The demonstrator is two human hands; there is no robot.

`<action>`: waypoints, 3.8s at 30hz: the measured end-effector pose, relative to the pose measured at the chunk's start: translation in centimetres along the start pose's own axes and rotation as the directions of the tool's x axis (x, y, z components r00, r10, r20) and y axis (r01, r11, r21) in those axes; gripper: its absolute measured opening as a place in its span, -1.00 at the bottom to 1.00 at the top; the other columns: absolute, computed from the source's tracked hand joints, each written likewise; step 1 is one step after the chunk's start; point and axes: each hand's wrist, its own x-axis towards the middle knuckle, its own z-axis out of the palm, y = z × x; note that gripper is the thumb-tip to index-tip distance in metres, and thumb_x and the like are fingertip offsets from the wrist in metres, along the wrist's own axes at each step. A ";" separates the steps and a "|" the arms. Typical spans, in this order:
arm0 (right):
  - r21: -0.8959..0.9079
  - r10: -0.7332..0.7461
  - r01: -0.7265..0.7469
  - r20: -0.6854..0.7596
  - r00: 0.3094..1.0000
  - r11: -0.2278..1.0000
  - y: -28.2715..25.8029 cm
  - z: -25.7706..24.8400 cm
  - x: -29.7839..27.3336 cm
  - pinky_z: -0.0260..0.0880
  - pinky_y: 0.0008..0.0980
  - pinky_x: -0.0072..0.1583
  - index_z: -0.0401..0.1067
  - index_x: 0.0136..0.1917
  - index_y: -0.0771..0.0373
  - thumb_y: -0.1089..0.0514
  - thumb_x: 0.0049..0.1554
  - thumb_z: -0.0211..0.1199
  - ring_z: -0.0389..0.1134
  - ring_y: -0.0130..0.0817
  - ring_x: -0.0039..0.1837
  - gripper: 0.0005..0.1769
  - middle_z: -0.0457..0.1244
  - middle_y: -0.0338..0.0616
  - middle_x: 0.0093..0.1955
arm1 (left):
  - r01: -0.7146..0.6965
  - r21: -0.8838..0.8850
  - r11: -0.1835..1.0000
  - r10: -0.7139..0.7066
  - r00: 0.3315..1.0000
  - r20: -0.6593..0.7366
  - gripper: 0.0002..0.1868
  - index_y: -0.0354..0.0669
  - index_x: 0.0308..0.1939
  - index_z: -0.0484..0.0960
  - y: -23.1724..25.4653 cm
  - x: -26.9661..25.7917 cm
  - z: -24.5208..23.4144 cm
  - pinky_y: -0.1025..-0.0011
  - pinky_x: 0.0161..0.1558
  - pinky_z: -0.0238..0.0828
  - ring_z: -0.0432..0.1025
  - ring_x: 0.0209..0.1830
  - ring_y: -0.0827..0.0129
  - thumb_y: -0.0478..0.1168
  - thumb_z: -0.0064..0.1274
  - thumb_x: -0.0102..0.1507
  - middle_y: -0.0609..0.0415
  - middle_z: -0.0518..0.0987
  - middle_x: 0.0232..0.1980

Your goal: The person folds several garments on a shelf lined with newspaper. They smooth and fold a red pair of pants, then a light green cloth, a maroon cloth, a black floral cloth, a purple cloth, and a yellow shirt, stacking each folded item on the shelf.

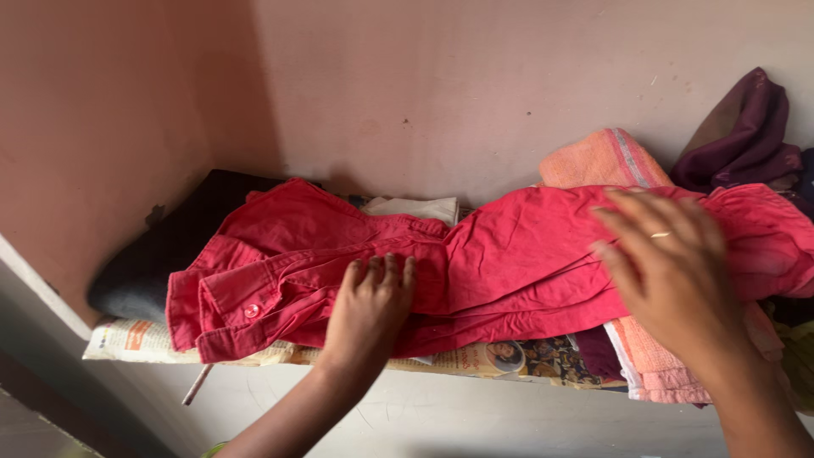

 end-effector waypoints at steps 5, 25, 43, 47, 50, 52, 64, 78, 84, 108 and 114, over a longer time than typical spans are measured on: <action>0.012 -0.073 0.072 0.074 0.995 0.997 1.3 2.1 -0.4 -0.07 -0.11 0.54 0.28 0.50 0.04 -0.22 0.23 -0.01 0.06 -0.23 0.58 -0.36 0.12 -0.21 0.57 | 0.046 0.050 0.998 -0.038 0.987 -0.159 -0.37 -0.23 0.45 0.33 -4.1 -2.3 1.1 0.13 0.40 0.19 0.33 0.39 0.15 -0.33 -0.01 0.26 -0.13 0.42 0.41; -0.100 -0.002 0.013 0.116 0.993 0.995 -0.5 2.7 -1.1 -0.16 0.05 0.53 0.27 0.49 0.14 -0.20 0.28 -0.12 0.00 -0.22 0.61 -0.36 0.07 -0.16 0.59 | -0.170 -0.408 0.897 0.102 0.978 -0.184 0.03 -0.21 0.45 0.20 -12.9 -6.7 -2.9 -0.41 0.42 -0.46 -0.17 0.65 -0.14 0.13 0.21 -0.01 -0.33 0.00 0.58; -0.162 -0.138 0.257 0.522 0.841 0.953 -5.6 9.5 4.2 -0.40 -0.02 0.55 -0.10 0.62 0.15 -0.39 0.28 -0.39 -0.28 -0.23 0.67 -0.15 -0.21 -0.13 0.72 | 0.017 -0.541 0.841 -0.164 0.961 -0.225 -0.29 -0.18 0.52 0.19 8.8 5.2 4.6 -0.21 0.50 -0.47 -0.09 0.62 0.00 0.17 -0.42 0.40 -0.23 0.10 0.59; -0.239 -0.112 0.239 0.446 0.888 0.941 -3.2 9.5 3.3 -0.31 -0.08 0.55 -0.01 0.57 0.18 -0.38 0.27 -0.35 -0.20 -0.27 0.65 -0.17 -0.13 -0.12 0.64 | 0.059 -0.535 0.843 -0.185 0.965 -0.184 -0.29 -0.21 0.51 0.22 9.3 5.4 4.2 -0.22 0.53 -0.47 -0.06 0.62 0.01 0.16 -0.44 0.42 -0.21 0.11 0.59; -0.415 -0.042 0.232 0.418 0.907 0.880 -3.1 8.8 3.1 -0.25 -0.09 0.57 0.07 0.54 0.16 -0.34 0.24 -0.30 -0.16 -0.35 0.66 -0.21 -0.08 -0.19 0.64 | 0.114 -0.499 0.859 -0.237 0.953 -0.191 -0.30 -0.29 0.44 0.25 10.0 5.9 3.4 -0.22 0.50 -0.46 -0.03 0.60 0.00 0.14 -0.39 0.38 -0.22 0.15 0.57; -0.455 -0.015 0.214 0.402 0.916 0.864 -3.6 8.4 3.2 -0.22 -0.08 0.57 0.11 0.53 0.16 -0.28 0.25 -0.28 -0.13 -0.34 0.65 -0.26 -0.06 -0.17 0.63 | 0.164 -0.427 0.890 -0.262 0.948 -0.182 -0.45 -0.25 0.33 0.35 10.6 6.7 2.9 -0.19 0.55 -0.43 0.00 0.65 0.01 0.06 -0.36 0.42 -0.22 0.16 0.62; -0.377 -0.084 0.220 0.345 0.935 0.899 0.8 8.3 2.9 -0.21 -0.15 0.54 0.07 0.55 0.25 -0.15 0.26 -0.31 -0.11 -0.26 0.63 -0.28 -0.08 -0.10 0.63 | 0.186 -0.535 0.824 -0.324 0.930 -0.176 -0.24 -0.35 0.49 0.19 13.4 8.3 4.5 -0.21 0.53 -0.52 -0.05 0.61 -0.04 0.17 -0.48 0.40 -0.26 0.15 0.57; -0.231 0.172 -0.154 0.059 0.983 0.961 4.9 9.5 0.7 -0.28 0.24 0.59 0.15 0.57 0.44 -0.26 0.36 -0.25 -0.08 0.02 0.70 -0.18 0.02 0.20 0.64 | 0.406 -0.398 0.822 -0.462 0.886 -0.050 -0.19 -0.32 0.53 0.04 13.4 7.9 1.0 -0.27 0.50 -0.49 -0.10 0.62 -0.04 0.23 -0.53 0.39 -0.21 0.03 0.62; -0.359 0.154 -0.127 0.046 0.987 0.925 4.8 9.9 0.1 -0.21 0.19 0.68 0.21 0.60 0.38 -0.26 0.41 -0.25 -0.01 -0.07 0.74 -0.21 0.09 0.14 0.61 | -0.112 -0.798 0.592 -0.163 0.953 -0.254 -0.19 -0.16 0.65 0.02 15.8 10.4 1.1 -0.22 0.57 -0.43 -0.16 0.69 0.04 0.18 -0.62 0.40 -0.13 -0.03 0.70; -0.452 -0.060 -0.003 -0.125 0.990 0.892 7.2 12.9 -1.6 0.11 -0.23 0.58 0.31 0.41 0.51 -0.18 0.52 -0.07 0.17 0.05 0.53 -0.36 0.24 0.31 0.46 | 0.190 -0.224 0.956 -0.171 0.980 0.103 -0.05 -0.15 0.48 0.14 -4.7 -0.3 2.6 -0.02 0.52 -0.35 -0.05 0.58 0.17 0.49 -0.58 0.29 -0.05 0.06 0.58; -0.450 -0.120 0.038 -0.154 0.981 0.892 7.4 13.3 -1.3 0.08 -0.21 0.62 0.30 0.40 0.58 -0.13 0.53 -0.03 0.17 0.09 0.52 -0.37 0.23 0.39 0.44 | 0.134 -0.675 0.725 -0.321 0.934 -0.160 -0.68 -0.15 -0.09 0.71 -11.5 -4.9 -2.7 0.18 0.11 0.44 0.49 0.10 0.12 -0.01 0.05 0.31 -0.01 0.63 0.03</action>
